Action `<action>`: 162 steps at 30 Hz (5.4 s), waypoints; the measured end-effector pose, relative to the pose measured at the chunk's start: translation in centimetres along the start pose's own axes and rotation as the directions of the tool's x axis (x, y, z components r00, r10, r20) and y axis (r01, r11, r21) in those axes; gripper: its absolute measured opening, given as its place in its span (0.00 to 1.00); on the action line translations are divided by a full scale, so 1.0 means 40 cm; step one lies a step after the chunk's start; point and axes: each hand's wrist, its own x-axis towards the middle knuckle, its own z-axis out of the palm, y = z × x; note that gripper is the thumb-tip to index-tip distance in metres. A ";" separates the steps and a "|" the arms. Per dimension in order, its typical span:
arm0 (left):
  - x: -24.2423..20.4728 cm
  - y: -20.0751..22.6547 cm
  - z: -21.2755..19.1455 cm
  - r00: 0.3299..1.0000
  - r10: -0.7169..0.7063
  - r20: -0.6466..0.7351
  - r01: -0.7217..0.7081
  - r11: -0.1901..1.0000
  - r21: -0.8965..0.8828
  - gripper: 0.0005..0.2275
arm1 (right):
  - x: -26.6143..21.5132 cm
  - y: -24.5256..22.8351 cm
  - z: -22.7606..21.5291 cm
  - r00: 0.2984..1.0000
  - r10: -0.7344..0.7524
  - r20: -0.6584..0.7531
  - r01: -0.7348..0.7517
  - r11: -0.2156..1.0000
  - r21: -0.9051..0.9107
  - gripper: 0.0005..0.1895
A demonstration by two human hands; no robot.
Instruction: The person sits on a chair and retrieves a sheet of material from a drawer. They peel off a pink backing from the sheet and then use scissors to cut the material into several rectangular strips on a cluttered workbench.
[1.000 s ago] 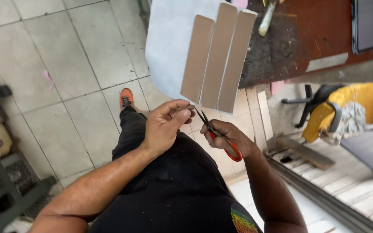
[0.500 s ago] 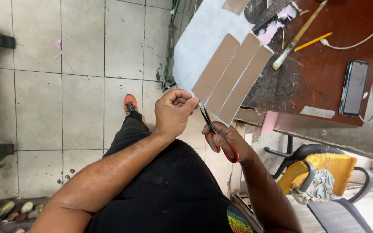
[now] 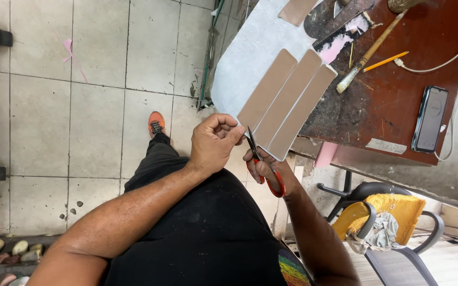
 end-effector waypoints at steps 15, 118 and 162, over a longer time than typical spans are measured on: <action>0.010 -0.030 -0.013 0.998 0.024 0.058 -0.022 0.999 -0.036 0.08 | 0.011 -0.047 0.001 1.000 -0.011 -0.023 0.010 1.000 -0.024 0.24; 0.021 0.037 -0.027 0.991 -0.025 0.128 0.006 0.988 0.153 0.13 | 0.092 -0.062 -0.049 0.977 0.145 -0.154 -0.197 0.888 -0.415 0.10; 0.226 0.118 -0.116 0.080 0.521 0.850 -0.988 -0.073 0.138 0.09 | -0.148 0.036 0.186 0.870 0.134 -0.474 -0.266 0.938 -0.223 0.27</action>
